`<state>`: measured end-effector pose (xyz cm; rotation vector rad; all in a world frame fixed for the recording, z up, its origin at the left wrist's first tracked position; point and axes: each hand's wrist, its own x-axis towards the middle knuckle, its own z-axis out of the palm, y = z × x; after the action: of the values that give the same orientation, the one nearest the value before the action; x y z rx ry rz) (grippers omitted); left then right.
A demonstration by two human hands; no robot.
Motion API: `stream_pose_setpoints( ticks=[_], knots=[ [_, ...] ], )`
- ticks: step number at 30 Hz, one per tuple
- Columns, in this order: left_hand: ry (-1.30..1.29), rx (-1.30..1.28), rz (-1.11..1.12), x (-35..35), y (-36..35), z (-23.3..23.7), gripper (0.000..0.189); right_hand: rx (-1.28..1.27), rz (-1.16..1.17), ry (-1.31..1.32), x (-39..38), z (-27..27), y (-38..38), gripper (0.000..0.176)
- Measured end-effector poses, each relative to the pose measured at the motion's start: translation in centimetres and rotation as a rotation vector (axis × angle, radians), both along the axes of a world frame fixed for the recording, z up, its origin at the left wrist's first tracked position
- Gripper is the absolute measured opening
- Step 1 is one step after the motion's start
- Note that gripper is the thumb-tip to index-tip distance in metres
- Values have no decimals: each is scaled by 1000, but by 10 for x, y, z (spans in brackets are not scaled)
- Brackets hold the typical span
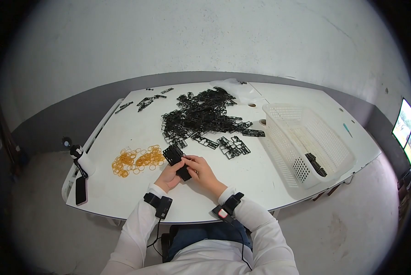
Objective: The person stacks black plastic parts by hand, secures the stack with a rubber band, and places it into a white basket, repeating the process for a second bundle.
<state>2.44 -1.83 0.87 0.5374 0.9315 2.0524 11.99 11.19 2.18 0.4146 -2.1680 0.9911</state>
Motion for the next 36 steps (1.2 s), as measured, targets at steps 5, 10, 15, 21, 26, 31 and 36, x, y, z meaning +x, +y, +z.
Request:
stream_pose_setpoints(
  ticks=[5,10,15,21,26,31,36],
  knots=[
    [6,-3,11,-2,1,-2,29,19,-4,3,1,0,1,42],
    [37,1,38,0,1,-1,32,-10,47,0,1,-1,3,42],
    [66,-34,47,-1,1,-1,35,-71,80,-70,4,-1,4,42],
    [321,-108,154,10,6,6,40,-78,87,6,-2,-2,24,37],
    [761,-220,211,20,9,8,48,-174,-468,21,-14,-14,78,25],
    [806,-246,209,11,10,0,52,246,-925,-148,1,8,108,23],
    [790,-248,203,13,7,3,53,342,-1094,-356,-1,1,117,23]
  ],
)
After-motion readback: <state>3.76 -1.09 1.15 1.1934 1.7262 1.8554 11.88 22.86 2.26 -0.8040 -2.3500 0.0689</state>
